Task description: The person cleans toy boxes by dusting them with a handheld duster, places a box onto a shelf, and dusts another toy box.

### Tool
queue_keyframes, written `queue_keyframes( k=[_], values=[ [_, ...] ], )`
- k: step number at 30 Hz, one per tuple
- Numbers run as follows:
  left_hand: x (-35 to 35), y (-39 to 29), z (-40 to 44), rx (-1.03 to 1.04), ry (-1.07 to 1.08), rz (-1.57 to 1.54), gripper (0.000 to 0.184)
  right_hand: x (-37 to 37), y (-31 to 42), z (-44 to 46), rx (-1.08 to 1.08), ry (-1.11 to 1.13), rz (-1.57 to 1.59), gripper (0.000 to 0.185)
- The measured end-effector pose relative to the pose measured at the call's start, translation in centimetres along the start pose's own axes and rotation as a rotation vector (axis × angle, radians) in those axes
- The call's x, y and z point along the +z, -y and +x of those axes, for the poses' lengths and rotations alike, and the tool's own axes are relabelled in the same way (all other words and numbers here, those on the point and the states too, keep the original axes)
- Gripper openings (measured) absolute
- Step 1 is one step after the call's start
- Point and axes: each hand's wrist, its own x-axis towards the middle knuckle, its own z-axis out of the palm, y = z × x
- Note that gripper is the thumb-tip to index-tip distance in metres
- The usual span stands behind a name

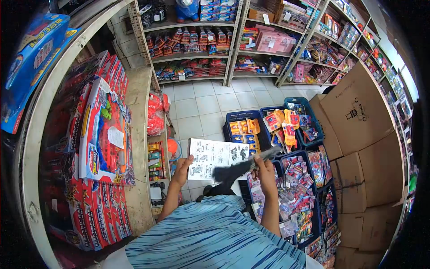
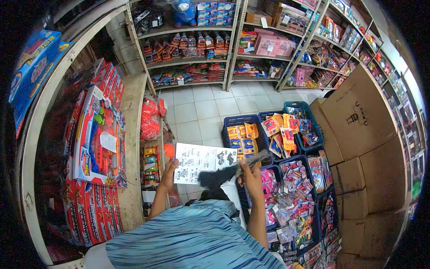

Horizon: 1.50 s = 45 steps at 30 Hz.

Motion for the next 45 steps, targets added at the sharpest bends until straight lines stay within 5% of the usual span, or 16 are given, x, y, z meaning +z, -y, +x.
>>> queue_keyframes(
  k=[2,6,10,14,18,21,26,28,31,34,37,41,45],
  values=[
    [-0.1,0.8,0.3,-0.002,0.016,-0.013,0.058,-0.2,0.4,-0.1,0.019,0.067,-0.063,0.030],
    [0.7,-1.6,-0.5,-0.007,-0.034,0.005,0.057,0.6,0.4,0.5,-0.022,-0.143,0.184,0.034],
    [-0.4,1.5,0.5,-0.011,-0.009,-0.050,0.056,0.0,1.3,0.3,-0.029,0.021,-0.017,0.034],
    [-0.6,1.8,0.7,-0.012,-0.007,-0.081,0.055,-0.8,-0.4,1.7,-0.017,-0.140,0.133,0.030],
    [-0.8,1.7,0.7,-0.016,-0.013,-0.070,0.056,-0.8,0.8,1.1,0.038,0.075,-0.102,0.030],
    [-1.5,2.2,0.8,-0.070,0.005,-0.075,0.047,-0.6,-0.3,1.5,0.001,-0.021,0.025,0.029],
    [-0.4,0.8,0.5,0.067,-0.146,0.037,0.058,-0.2,-0.1,1.8,0.024,0.140,-0.137,0.031],
    [-0.1,-1.2,0.0,-0.008,-0.103,0.011,0.059,0.2,-0.1,1.9,0.013,0.035,-0.029,0.030],
    [0.1,0.2,0.6,0.162,-0.268,0.155,0.060,0.3,0.7,2.2,0.039,0.031,-0.021,0.029],
    [-0.4,-0.8,0.2,0.036,-0.122,0.045,0.060,-0.6,0.2,2.7,0.035,0.127,-0.079,0.029],
    [-1.0,0.4,0.7,-0.014,-0.049,-0.029,0.060,-0.3,-0.6,3.1,-0.021,-0.116,0.101,0.030],
    [-0.3,-2.1,-0.1,0.064,-0.116,0.066,0.058,-1.4,-0.1,3.3,0.035,0.121,-0.062,0.028],
    [0.4,-3.1,-0.4,0.018,-0.138,0.021,0.056,-0.4,-0.2,3.2,-0.013,-0.064,0.070,0.026]
  ],
)
